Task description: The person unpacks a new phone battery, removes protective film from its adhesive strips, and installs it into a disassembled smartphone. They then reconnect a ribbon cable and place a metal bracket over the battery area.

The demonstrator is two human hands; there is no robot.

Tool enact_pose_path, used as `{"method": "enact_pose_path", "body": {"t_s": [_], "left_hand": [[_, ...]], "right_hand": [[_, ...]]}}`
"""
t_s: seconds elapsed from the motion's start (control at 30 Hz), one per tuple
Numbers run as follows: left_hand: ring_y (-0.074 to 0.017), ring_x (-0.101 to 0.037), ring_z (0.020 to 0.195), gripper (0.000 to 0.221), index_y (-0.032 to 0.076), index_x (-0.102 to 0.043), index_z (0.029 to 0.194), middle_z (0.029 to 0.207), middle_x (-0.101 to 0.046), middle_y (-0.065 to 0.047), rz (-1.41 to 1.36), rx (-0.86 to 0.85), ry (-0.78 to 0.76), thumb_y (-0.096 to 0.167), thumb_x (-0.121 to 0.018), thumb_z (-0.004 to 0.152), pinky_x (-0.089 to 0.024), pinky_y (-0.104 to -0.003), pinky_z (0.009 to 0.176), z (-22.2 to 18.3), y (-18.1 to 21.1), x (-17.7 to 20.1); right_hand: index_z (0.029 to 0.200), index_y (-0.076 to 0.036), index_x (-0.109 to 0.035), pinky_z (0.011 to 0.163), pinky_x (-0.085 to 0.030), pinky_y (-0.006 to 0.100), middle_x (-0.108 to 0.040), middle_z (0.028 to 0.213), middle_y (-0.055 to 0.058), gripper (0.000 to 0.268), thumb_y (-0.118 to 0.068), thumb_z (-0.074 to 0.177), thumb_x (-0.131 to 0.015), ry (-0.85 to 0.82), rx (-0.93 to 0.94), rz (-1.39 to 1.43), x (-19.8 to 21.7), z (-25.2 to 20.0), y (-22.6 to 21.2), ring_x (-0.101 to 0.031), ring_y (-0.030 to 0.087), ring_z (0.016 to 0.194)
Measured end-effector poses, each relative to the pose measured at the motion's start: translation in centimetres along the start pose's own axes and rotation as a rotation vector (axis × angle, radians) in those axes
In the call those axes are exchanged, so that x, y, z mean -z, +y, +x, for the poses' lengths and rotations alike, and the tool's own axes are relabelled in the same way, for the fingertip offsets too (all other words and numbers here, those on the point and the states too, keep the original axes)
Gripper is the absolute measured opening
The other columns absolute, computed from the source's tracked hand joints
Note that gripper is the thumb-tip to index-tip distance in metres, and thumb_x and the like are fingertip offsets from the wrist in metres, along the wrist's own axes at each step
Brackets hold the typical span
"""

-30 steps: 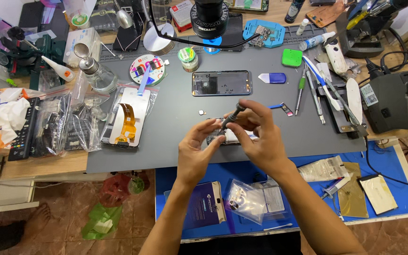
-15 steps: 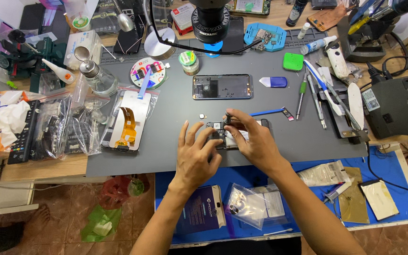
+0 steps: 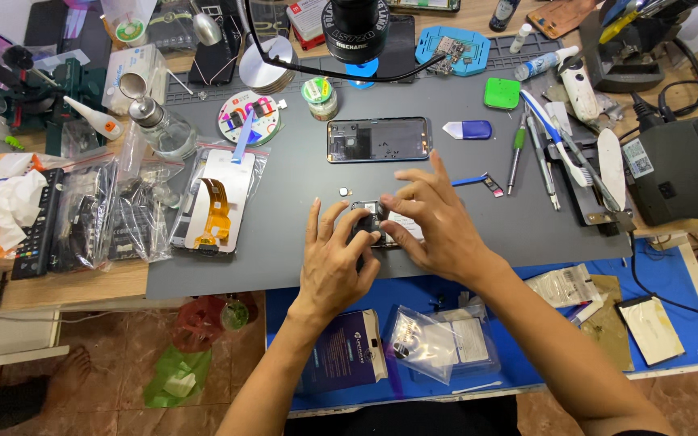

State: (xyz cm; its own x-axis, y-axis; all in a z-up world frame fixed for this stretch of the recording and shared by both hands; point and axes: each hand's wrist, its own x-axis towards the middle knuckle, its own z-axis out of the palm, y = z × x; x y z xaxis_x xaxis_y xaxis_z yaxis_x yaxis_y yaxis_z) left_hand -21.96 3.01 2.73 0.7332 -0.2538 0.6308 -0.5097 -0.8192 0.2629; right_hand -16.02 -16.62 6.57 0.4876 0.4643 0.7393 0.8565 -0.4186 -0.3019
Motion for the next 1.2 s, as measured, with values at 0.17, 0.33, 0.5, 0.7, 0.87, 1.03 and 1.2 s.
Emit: {"method": "enact_pose_path", "body": {"t_s": [0.17,0.33,0.5,0.7,0.87,1.03,1.2], "left_hand": [[-0.0339,-0.056,0.134,0.021,0.018,-0.071,0.097,0.124,-0.068,-0.007,-0.012,0.009,0.005,0.012,-0.067,0.078,-0.025,-0.063,0.124,-0.3,0.0,-0.2],[-0.0332,-0.056,0.133,0.022,0.018,-0.072,0.098,0.124,-0.068,-0.006,-0.020,0.033,-0.001,0.011,-0.066,0.078,-0.026,-0.063,0.124,-0.3,0.0,-0.3],[-0.0327,-0.056,0.133,0.023,0.019,-0.073,0.099,0.126,-0.068,-0.006,-0.015,0.048,-0.014,0.010,-0.066,0.078,-0.026,-0.062,0.124,-0.3,0.2,-0.3],[-0.0313,-0.056,0.133,0.024,0.020,-0.073,0.098,0.125,-0.068,-0.005,-0.013,0.065,-0.023,0.011,-0.066,0.077,-0.026,-0.062,0.124,-0.4,0.1,-0.4],[-0.0309,-0.056,0.133,0.024,0.020,-0.074,0.099,0.125,-0.068,-0.006,-0.013,0.063,-0.033,0.011,-0.066,0.077,-0.025,-0.062,0.125,-0.5,0.0,-0.5],[-0.0315,-0.056,0.132,0.025,0.019,-0.074,0.100,0.125,-0.068,-0.007,-0.011,0.061,-0.043,0.011,-0.066,0.078,-0.025,-0.063,0.125,-0.6,0.2,-0.5],[-0.0300,-0.056,0.128,0.023,0.018,-0.076,0.100,0.124,-0.070,-0.006,-0.105,0.095,-0.019,0.011,-0.066,0.080,-0.023,-0.061,0.125,0.0,0.5,0.2]], "right_hand": [[0.135,-0.009,-0.062,0.124,-0.023,0.066,-0.073,0.111,0.010,0.039,-0.010,0.098,-0.073,-0.029,-0.012,0.080,0.2,-0.1,0.1,-0.065,0.038,0.130],[0.133,-0.008,-0.061,0.124,-0.027,0.066,-0.075,0.114,0.008,0.042,-0.004,0.093,-0.073,-0.081,-0.033,0.153,0.5,-0.1,0.3,-0.066,0.036,0.131],[0.137,-0.007,-0.061,0.122,-0.031,0.066,-0.075,0.114,0.007,0.047,-0.001,0.092,-0.073,-0.092,-0.030,0.108,0.1,0.0,0.3,-0.066,0.035,0.131],[0.131,-0.006,-0.062,0.119,-0.039,0.063,-0.077,0.114,0.006,0.039,0.002,0.094,-0.071,-0.082,-0.025,0.118,-0.8,0.0,0.5,-0.070,0.033,0.124],[0.123,-0.005,-0.061,0.116,-0.047,0.057,-0.077,0.106,0.006,0.039,0.001,0.089,-0.078,-0.094,-0.039,0.116,-1.2,-0.7,1.4,-0.076,0.030,0.105],[0.126,-0.005,-0.059,0.112,-0.053,0.055,-0.076,0.105,0.006,0.042,0.001,0.089,-0.077,-0.097,-0.082,0.131,-0.6,-1.0,0.4,-0.077,0.030,0.102],[0.143,-0.005,-0.045,0.100,-0.058,0.054,-0.072,0.116,0.017,0.056,0.000,0.096,-0.075,0.225,-0.353,0.308,0.4,-1.5,1.0,-0.075,0.035,0.106]]}}
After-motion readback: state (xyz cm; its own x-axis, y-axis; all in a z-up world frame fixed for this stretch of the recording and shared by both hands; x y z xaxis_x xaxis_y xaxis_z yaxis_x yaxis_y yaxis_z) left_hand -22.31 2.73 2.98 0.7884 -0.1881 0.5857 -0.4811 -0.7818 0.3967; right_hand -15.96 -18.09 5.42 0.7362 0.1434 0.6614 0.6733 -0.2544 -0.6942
